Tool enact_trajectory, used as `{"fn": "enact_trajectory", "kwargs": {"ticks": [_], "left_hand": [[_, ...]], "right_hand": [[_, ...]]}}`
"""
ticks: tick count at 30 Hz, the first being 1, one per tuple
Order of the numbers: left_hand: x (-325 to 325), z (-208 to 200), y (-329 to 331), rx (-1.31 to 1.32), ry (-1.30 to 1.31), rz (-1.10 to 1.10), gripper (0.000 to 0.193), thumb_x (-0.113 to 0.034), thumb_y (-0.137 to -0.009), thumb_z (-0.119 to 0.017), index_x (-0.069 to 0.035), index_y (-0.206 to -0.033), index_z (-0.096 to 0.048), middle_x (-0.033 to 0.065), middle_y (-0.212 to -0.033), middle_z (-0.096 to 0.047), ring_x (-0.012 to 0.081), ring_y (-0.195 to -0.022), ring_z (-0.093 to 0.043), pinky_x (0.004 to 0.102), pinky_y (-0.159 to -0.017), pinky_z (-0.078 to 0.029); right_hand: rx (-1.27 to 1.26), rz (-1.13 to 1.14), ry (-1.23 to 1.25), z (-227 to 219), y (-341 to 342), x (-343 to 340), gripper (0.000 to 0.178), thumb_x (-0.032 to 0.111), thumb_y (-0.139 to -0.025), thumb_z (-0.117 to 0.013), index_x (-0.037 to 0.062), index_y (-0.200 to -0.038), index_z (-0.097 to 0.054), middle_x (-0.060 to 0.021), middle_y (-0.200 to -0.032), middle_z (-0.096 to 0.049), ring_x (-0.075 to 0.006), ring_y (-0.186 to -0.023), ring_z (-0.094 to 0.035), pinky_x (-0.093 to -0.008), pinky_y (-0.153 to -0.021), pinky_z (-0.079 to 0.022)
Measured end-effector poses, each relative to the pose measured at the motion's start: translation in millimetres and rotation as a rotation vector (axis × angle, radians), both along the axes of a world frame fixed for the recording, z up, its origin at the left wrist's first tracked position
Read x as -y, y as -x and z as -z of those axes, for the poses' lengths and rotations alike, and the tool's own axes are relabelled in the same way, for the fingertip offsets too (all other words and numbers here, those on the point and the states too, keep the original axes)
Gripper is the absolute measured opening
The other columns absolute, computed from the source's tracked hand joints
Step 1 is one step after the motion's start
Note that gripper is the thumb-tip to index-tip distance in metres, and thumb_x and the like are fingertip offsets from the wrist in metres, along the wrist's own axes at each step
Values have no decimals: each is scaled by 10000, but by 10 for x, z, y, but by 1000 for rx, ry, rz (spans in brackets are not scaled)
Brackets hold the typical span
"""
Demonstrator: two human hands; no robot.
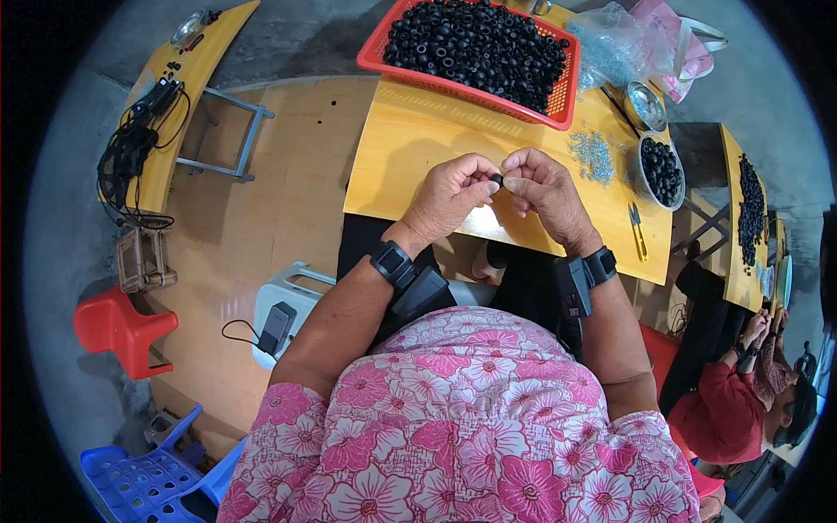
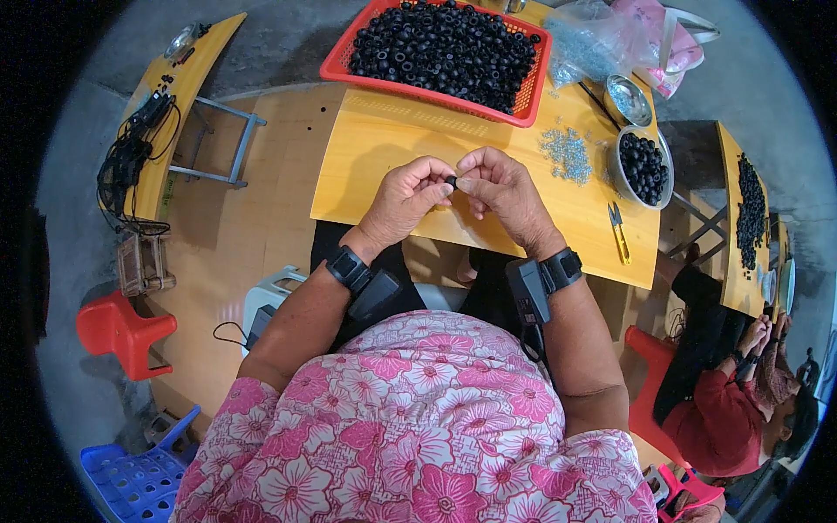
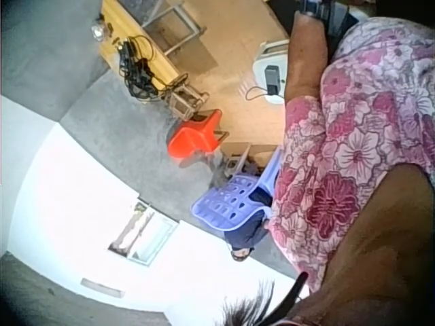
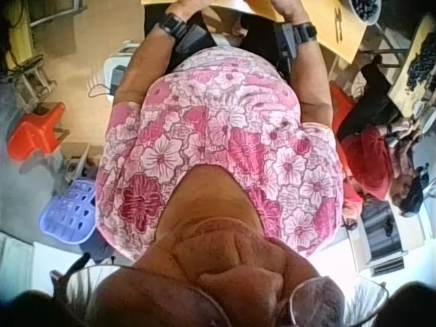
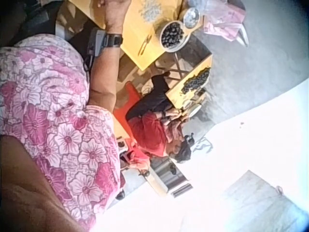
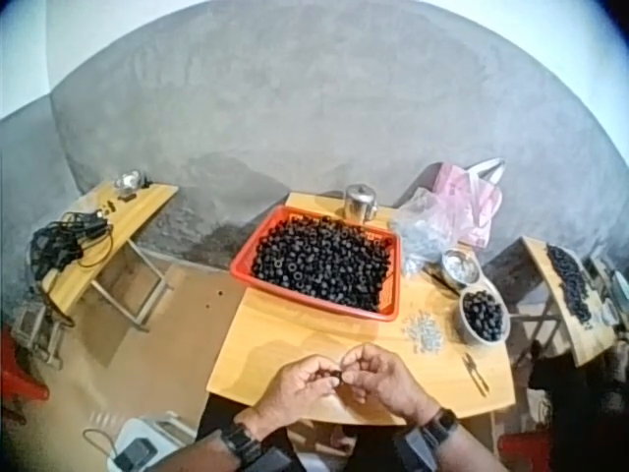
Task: Assembling small black plastic components by hand at a workbench.
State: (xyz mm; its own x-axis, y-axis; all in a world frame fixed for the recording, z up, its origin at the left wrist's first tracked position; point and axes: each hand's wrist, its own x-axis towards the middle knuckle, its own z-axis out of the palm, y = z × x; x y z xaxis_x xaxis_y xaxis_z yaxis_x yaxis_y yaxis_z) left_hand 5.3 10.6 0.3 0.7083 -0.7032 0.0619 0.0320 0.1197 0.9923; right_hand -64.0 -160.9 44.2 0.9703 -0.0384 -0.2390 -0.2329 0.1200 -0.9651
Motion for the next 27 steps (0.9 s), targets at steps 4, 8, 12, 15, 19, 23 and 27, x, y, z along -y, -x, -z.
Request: {"fn": "enact_trajectory", "kwargs": {"ticks": [4,8,12,15,19,23,27], "left_hand": [[0,-24,-2,-7,-12,-8,117,-63,-883,-594,-14,-989,-604,33,-845,-635,92,-745,-616,226,-689,-512],[-4,-25,-26,10,-23,6,117,-59,-888,-585,-10,-993,-601,33,-845,-633,94,-749,-617,227,-692,-514],[-9,-12,-37,-12,-6,10,130,-62,-900,-572,-2,-1013,-588,24,-869,-620,78,-764,-599,222,-703,-509],[-6,-59,-13,-63,-26,22,142,-48,-902,-554,6,-1032,-578,16,-895,-608,70,-770,-587,218,-715,-502],[-37,-55,2,-82,-11,32,129,-51,-903,-546,0,-1019,-568,12,-895,-592,77,-777,-589,226,-717,-503],[-62,-65,-1,-101,-24,37,117,-65,-905,-554,-5,-1005,-565,13,-893,-582,79,-778,-588,228,-718,-505],[-57,-60,-15,-126,0,41,122,-74,-907,-561,-2,-1005,-564,14,-881,-577,80,-774,-588,230,-722,-506]], "right_hand": [[-16,17,-138,52,-11,4,148,87,-883,-629,40,-1006,-559,17,-733,-551,-60,-548,-491,-191,-514,-405],[-49,50,-221,117,-34,-30,130,74,-882,-629,37,-990,-567,10,-749,-568,-66,-548,-491,-193,-517,-402],[-59,70,-357,122,-28,-75,128,82,-878,-638,40,-978,-571,4,-752,-575,-72,-546,-487,-196,-516,-402],[-60,91,-351,127,-26,-69,149,98,-863,-659,44,-973,-574,8,-718,-560,-68,-547,-483,-204,-499,-398],[3,69,-87,26,-42,-17,152,90,-863,-652,32,-988,-586,17,-729,-579,-54,-530,-474,-193,-488,-390],[13,163,174,-225,-124,85,82,72,-872,-626,25,-933,-652,34,-733,-594,-42,-568,-495,-192,-514,-403],[124,301,549,-388,-339,318,75,61,-856,-623,21,-875,-684,12,-723,-618,-98,-668,-589,-234,-612,-460]]}}
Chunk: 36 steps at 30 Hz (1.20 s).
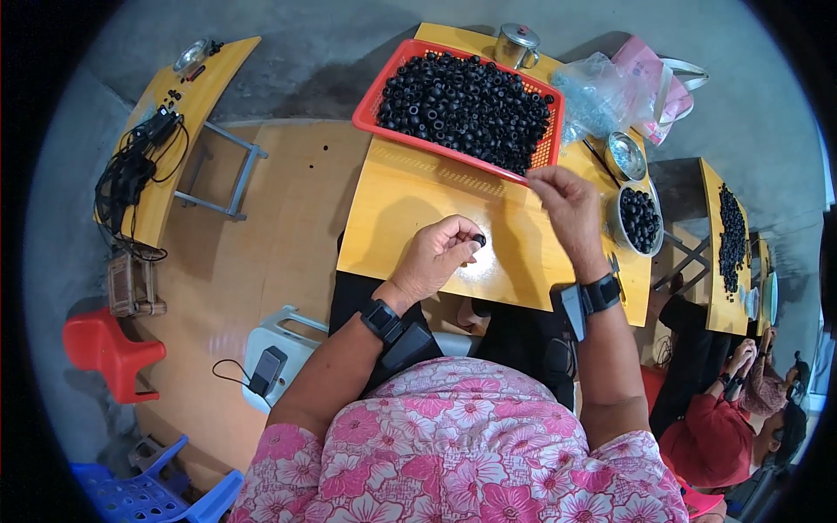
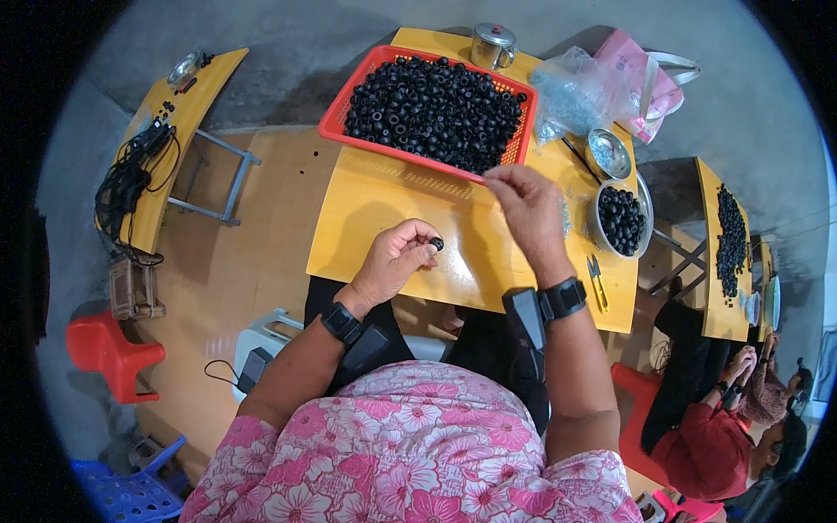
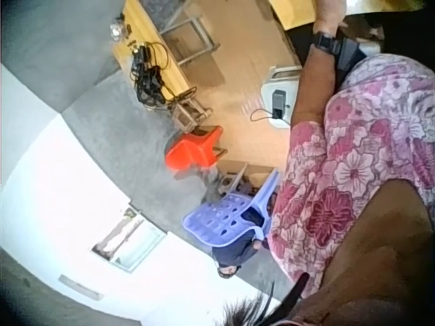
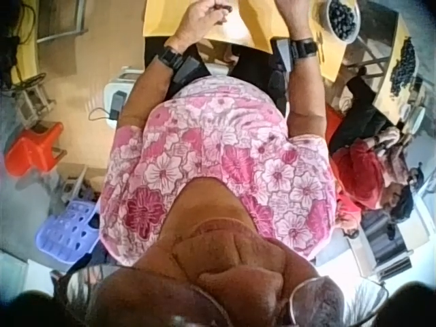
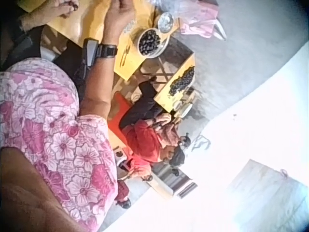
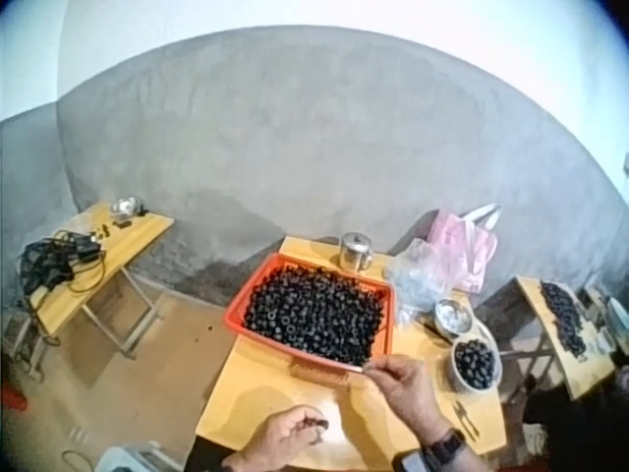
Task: Assembling small black plastic components by hand at a workbench.
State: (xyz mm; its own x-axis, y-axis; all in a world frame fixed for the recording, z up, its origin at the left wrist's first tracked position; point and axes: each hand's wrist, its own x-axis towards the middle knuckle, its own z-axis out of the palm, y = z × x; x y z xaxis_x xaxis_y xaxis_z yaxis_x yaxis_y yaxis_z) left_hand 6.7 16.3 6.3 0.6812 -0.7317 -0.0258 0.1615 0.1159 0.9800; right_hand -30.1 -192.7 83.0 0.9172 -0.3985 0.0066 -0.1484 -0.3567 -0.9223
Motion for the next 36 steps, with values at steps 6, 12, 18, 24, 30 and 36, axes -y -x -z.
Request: {"fn": "enact_trajectory", "kwargs": {"ticks": [6,12,18,24,30,36], "left_hand": [[18,-3,-18,17,37,2,120,-67,-907,-559,1,-1006,-566,18,-875,-575,83,-769,-590,226,-724,-503],[4,9,-19,7,25,-1,126,-79,-906,-565,-3,-1006,-571,18,-882,-582,80,-770,-587,224,-725,-502],[11,16,-17,9,35,5,142,-98,-903,-575,-6,-1011,-572,16,-885,-585,77,-769,-587,223,-723,-501],[8,31,-27,13,26,4,143,-103,-905,-578,-5,-1009,-571,13,-879,-580,76,-765,-585,223,-713,-506],[16,28,-24,-1,28,-3,137,-100,-906,-579,-4,-1003,-569,10,-881,-576,73,-769,-582,223,-716,-511],[29,17,-25,5,14,-8,129,-81,-903,-572,-3,-1006,-569,11,-886,-574,72,-773,-579,220,-714,-513]], "right_hand": [[190,-247,993,-79,-406,373,133,55,-771,-622,58,-878,-701,-133,-859,-659,-323,-735,-620,-402,-703,-505],[-146,-484,1181,-66,-666,392,164,41,-706,-613,87,-823,-717,-123,-756,-665,-305,-756,-639,-392,-686,-506],[-248,-553,1292,-47,-770,371,138,62,-659,-615,103,-758,-702,-141,-735,-654,-323,-723,-635,-408,-646,-504],[-299,-590,1253,-67,-860,370,139,51,-641,-617,100,-742,-699,-140,-724,-652,-324,-716,-634,-401,-628,-502],[-337,-594,1151,-88,-878,373,170,5,-621,-623,96,-739,-704,-127,-724,-665,-293,-721,-652,-377,-633,-511],[-409,-605,1159,-137,-904,340,183,6,-644,-622,102,-768,-716,-130,-771,-676,-291,-774,-658,-373,-692,-521]]}}
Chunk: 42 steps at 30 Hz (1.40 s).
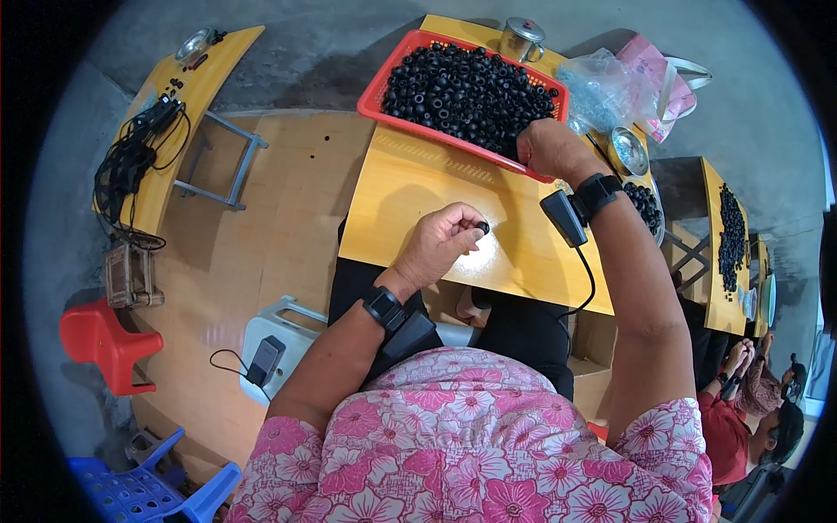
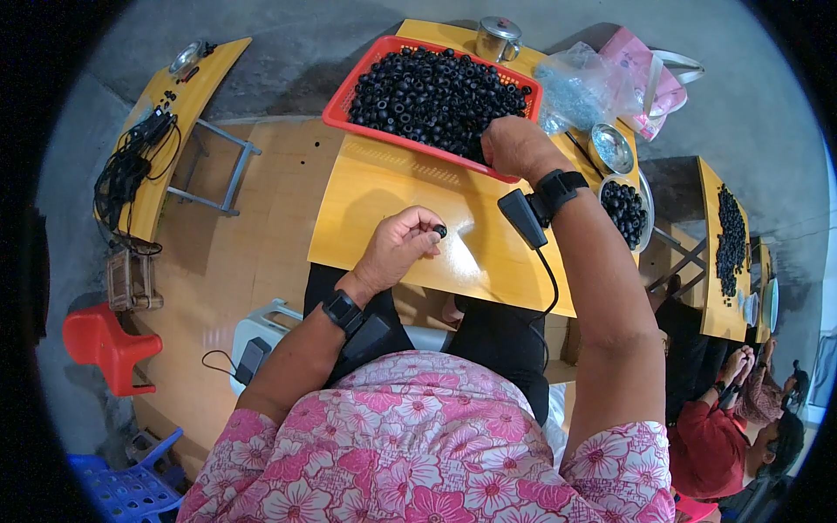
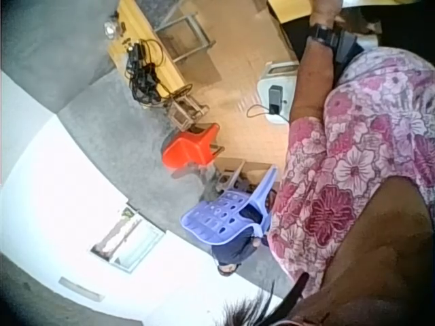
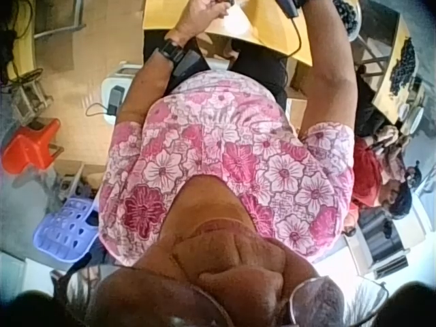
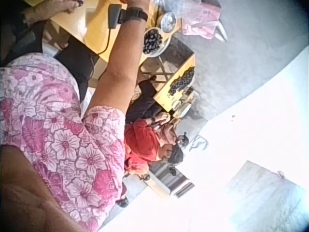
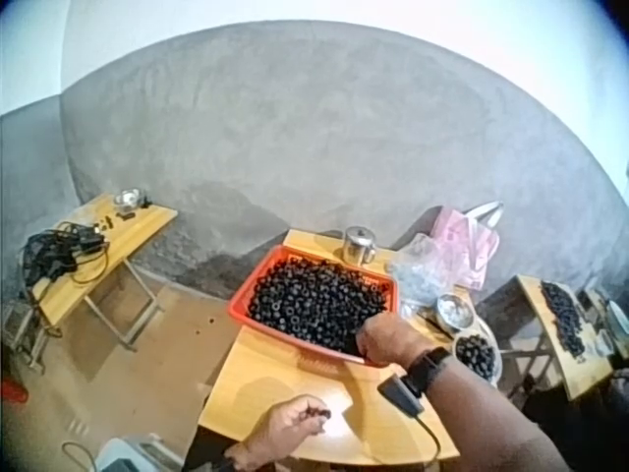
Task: Assembling small black plastic components by hand at a workbench.
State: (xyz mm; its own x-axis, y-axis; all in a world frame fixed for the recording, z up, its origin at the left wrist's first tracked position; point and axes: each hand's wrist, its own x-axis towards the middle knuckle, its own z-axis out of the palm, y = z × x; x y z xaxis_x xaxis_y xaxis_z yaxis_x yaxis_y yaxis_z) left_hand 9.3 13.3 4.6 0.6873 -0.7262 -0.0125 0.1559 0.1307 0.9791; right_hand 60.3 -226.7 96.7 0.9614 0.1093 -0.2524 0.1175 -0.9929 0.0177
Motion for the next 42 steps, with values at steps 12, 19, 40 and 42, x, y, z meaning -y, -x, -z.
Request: {"fn": "enact_trajectory", "kwargs": {"ticks": [12,19,40,42], "left_hand": [[-5,-13,7,15,-27,-8,121,-62,-901,-572,-1,-1005,-573,14,-889,-582,70,-776,-582,214,-706,-514],[23,40,11,4,-6,-50,108,-76,-887,-591,-1,-965,-596,11,-823,-610,74,-729,-606,217,-663,-519],[-23,51,-10,28,6,-12,137,-90,-907,-570,-3,-1013,-578,13,-884,-592,69,-754,-584,219,-707,-499],[-1,19,-4,24,2,1,131,-89,-913,-564,-5,-1013,-576,9,-886,-591,69,-758,-584,217,-714,-502]], "right_hand": [[-88,53,-94,18,0,38,266,-35,-665,-581,109,-827,-736,-124,-827,-691,-282,-818,-661,-357,-731,-523],[-61,-133,-63,69,-60,143,210,-13,-637,-619,93,-783,-726,-109,-769,-686,-267,-743,-659,-342,-670,-516],[126,391,-1576,73,984,-239,241,-52,-794,-633,29,-1019,-609,6,-901,-623,-69,-853,-587,-206,-806,-467],[89,401,-1637,191,1083,-307,257,-47,-795,-635,26,-1040,-611,-5,-914,-630,-76,-860,-596,-211,-810,-470]]}}
